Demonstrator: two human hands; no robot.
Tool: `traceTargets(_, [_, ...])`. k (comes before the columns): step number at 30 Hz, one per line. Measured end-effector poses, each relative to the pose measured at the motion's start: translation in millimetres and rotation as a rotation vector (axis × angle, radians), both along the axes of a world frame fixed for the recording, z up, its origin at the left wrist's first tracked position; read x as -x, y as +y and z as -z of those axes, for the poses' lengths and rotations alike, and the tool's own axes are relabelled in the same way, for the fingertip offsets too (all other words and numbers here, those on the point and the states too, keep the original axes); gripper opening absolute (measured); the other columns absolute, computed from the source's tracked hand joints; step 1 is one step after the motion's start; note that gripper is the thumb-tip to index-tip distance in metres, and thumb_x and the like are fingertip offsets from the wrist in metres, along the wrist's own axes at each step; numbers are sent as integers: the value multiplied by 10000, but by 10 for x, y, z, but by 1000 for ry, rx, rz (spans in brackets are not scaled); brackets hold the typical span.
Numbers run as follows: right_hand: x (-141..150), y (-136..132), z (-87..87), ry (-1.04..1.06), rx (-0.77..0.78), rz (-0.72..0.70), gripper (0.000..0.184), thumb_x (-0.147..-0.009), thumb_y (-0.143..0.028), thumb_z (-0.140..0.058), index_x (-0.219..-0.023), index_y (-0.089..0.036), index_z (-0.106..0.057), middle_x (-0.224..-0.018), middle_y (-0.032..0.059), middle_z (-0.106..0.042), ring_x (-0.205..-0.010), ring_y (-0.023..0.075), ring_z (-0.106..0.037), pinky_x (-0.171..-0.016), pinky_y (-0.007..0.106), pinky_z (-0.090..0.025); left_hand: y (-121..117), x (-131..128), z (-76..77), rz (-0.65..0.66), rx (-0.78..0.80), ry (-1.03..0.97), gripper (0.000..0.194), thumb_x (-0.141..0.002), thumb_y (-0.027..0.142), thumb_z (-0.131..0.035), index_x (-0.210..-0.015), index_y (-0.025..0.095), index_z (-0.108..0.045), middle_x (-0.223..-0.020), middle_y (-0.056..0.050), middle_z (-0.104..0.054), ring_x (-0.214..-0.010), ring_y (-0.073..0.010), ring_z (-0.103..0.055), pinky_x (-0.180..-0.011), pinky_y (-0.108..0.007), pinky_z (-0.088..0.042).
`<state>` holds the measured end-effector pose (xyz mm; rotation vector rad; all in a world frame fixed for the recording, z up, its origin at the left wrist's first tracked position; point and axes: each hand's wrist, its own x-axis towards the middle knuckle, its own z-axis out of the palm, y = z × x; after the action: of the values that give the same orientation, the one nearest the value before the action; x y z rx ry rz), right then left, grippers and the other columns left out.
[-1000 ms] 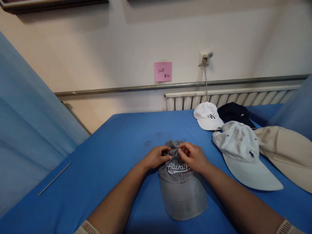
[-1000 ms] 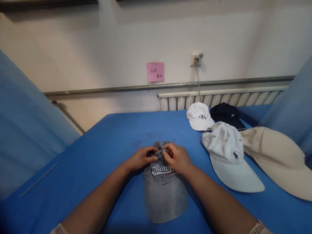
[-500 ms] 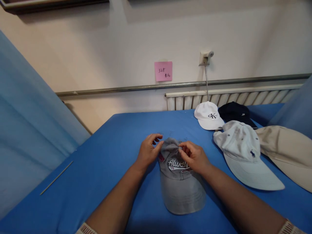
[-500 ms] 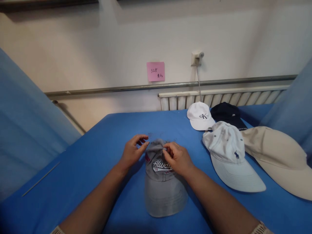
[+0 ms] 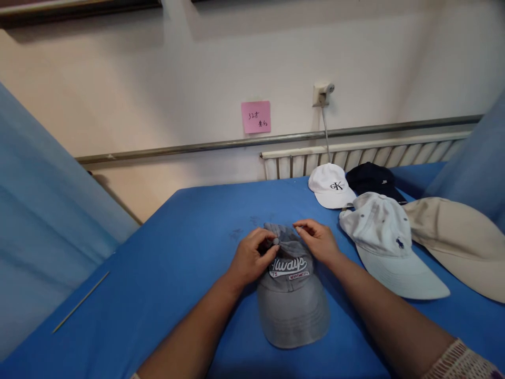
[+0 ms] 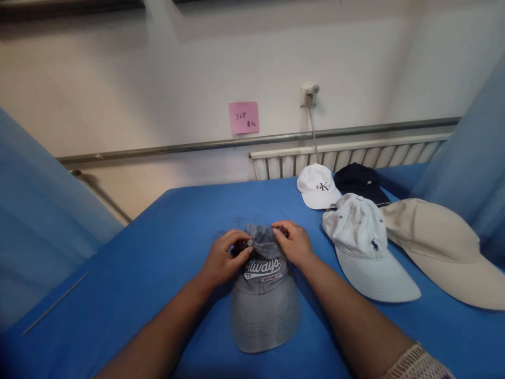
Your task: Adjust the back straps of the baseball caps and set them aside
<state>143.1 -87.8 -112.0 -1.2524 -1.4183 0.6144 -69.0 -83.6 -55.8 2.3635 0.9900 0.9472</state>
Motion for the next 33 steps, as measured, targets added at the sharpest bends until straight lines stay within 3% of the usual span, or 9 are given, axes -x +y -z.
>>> traceTargets(3, [-42,92,94,-122,84,-205,217,-779,-258,-613,-968,-206,-707,-880,36,-720,-714,162,-642,-671,282,-505,-9,-17,-2,10,11,28,138,-826,245,-594,-951,187,-606,-798,-7,-573,-714,-130,-544,-658,-250,-438])
traceTargets(7, [-6,84,63,-434,50,-412,143,-738,-160,-620,-835,-219,-707,-816,10,-700,-715,163,-622,-643,256,-467,3,-40,20,24,30,65,154,-835,239,-571,-974,186,-607,-789,-9,-562,-716,-134,-541,-654,-250,-437])
traceTargets(11, [45,58,10,-665,15,-320,100,-722,-128,-612,-733,-218,-653,-759,21,-688,-662,171,-603,-578,242,-411,12,-46,27,58,13,65,196,-848,227,-552,-1031,201,-621,-830,-23,-584,-749,-143,-554,-686,-266,-449])
traceTargets(16, [31,60,35,-770,-7,-274,95,-738,-137,-591,-781,-213,-629,-780,45,-693,-663,173,-605,-560,239,-379,16,-41,26,82,-30,46,195,-865,206,-548,-1042,196,-628,-942,-55,-630,-879,-165,-579,-795,-301,-463])
traceTargets(24, [-9,46,-3,-635,-22,-359,156,-729,-155,-618,-868,-223,-636,-887,24,-693,-747,168,-620,-630,233,-416,28,-45,54,84,-60,21,160,-857,208,-565,-1006,190,-622,-968,-60,-645,-922,-174,-597,-845,-323,-474])
traceTargets(30, [58,-19,-62,-710,11,-335,163,-749,-168,-598,-906,-208,-618,-844,56,-707,-711,196,-631,-595,255,-407,12,-59,27,98,-50,45,158,-855,213,-561,-999,194,-622,-966,-67,-654,-908,-181,-601,-834,-335,-478])
traceTargets(33, [-13,-8,-81,-643,-1,-279,176,-771,-125,-535,-913,-196,-609,-827,54,-691,-723,180,-623,-626,254,-419,15,-49,20,73,-61,40,157,-847,208,-563,-988,195,-630,-960,-64,-656,-898,-179,-601,-813,-325,-480])
